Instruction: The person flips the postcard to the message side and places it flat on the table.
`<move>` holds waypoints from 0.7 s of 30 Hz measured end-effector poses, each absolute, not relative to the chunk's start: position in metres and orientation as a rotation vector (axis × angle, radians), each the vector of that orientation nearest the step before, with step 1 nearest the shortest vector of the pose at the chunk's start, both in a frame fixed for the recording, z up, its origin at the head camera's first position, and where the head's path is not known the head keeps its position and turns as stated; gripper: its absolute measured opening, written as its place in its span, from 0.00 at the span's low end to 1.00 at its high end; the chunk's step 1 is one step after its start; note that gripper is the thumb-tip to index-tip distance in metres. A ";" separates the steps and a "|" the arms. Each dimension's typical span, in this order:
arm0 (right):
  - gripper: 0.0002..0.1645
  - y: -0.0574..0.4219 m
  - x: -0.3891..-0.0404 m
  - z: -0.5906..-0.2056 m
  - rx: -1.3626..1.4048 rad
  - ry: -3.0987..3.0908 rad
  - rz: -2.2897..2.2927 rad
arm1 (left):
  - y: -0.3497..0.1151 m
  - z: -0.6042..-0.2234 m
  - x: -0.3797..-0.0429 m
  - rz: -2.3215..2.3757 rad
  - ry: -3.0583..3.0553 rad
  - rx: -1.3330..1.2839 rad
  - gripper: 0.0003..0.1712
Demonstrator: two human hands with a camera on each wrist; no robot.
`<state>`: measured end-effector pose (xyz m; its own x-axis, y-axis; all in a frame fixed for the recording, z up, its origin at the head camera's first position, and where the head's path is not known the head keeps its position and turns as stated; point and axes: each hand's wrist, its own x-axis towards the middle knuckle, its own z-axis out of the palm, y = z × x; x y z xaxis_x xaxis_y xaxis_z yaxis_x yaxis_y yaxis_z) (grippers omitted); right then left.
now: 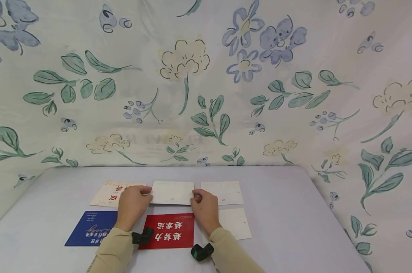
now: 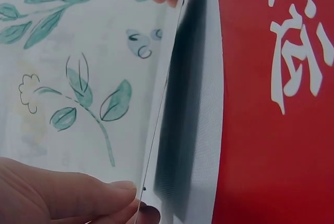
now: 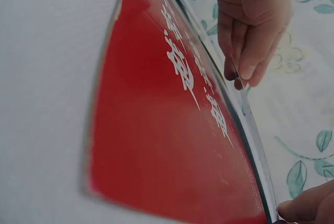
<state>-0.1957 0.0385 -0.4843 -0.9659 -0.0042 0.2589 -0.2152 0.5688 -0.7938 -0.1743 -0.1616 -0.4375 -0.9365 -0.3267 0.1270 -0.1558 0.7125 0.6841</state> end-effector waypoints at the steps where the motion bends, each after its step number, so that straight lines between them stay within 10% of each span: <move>1: 0.14 0.038 -0.195 -0.484 0.182 -2.578 1.349 | -0.162 -0.438 -0.174 -1.037 -2.682 0.383 0.14; 21: 0.16 0.038 -0.195 -0.485 0.179 -2.607 1.345 | -0.161 -0.441 -0.174 -1.041 -2.706 0.364 0.13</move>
